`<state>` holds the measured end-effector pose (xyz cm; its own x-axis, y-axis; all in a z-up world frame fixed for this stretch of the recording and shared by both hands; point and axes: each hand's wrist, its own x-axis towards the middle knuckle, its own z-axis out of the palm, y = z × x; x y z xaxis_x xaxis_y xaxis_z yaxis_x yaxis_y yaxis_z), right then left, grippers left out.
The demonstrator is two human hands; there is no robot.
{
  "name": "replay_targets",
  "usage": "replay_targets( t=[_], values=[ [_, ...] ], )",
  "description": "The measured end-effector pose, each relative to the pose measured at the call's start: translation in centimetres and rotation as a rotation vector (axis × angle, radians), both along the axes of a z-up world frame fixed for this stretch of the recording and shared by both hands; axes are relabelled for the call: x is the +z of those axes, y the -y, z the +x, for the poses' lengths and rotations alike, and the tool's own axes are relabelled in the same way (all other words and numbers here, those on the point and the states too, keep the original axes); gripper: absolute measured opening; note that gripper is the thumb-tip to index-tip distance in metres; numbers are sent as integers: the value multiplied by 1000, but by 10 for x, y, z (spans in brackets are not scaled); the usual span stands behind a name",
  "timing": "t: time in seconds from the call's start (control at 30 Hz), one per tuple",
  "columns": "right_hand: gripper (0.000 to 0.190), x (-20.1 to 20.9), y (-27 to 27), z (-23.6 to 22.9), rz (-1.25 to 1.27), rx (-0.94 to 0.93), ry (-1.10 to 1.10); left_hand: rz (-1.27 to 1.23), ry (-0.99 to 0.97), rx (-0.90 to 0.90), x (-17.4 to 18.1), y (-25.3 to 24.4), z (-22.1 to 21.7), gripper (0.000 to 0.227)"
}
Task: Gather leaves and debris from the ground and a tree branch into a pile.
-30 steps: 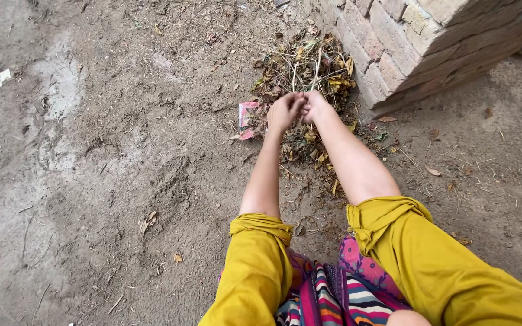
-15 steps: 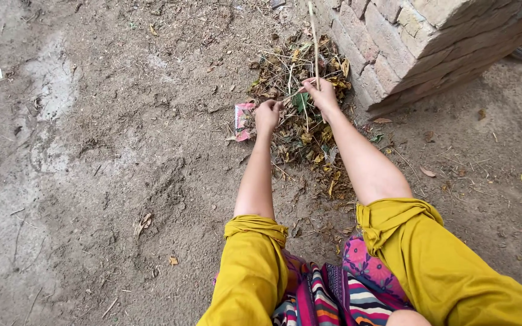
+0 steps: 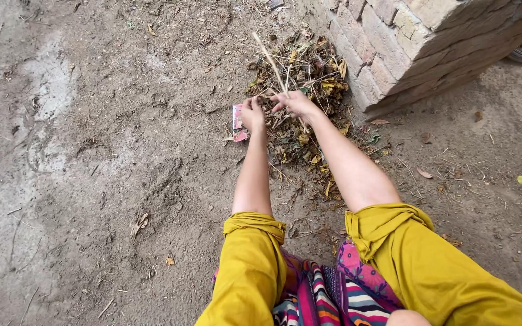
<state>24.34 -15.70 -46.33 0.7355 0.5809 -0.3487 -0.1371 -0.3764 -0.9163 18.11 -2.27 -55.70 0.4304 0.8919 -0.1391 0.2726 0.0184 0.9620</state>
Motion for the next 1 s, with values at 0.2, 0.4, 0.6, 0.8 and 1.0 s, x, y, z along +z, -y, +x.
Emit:
replay_targets(
  t=[0.2, 0.4, 0.6, 0.8, 1.0],
  values=[
    [28, 3, -4, -17, -149, 328, -125, -105, 16, 171, -13, -6, -2, 25],
    [24, -18, -9, -18, -22, 338, -301, -410, 341, 80, -38, -19, 21, 29],
    [24, -17, 13, 2, -52, -171, 27, 89, -176, -529, 37, -3, -22, 30],
    [25, -46, 13, 20, -28, -573, 47, 578, -220, -786, 44, 29, -17, 26],
    [25, -57, 1, 20, 27, -801, -79, 771, -419, -1084, 59, 41, -26, 27]
  ],
)
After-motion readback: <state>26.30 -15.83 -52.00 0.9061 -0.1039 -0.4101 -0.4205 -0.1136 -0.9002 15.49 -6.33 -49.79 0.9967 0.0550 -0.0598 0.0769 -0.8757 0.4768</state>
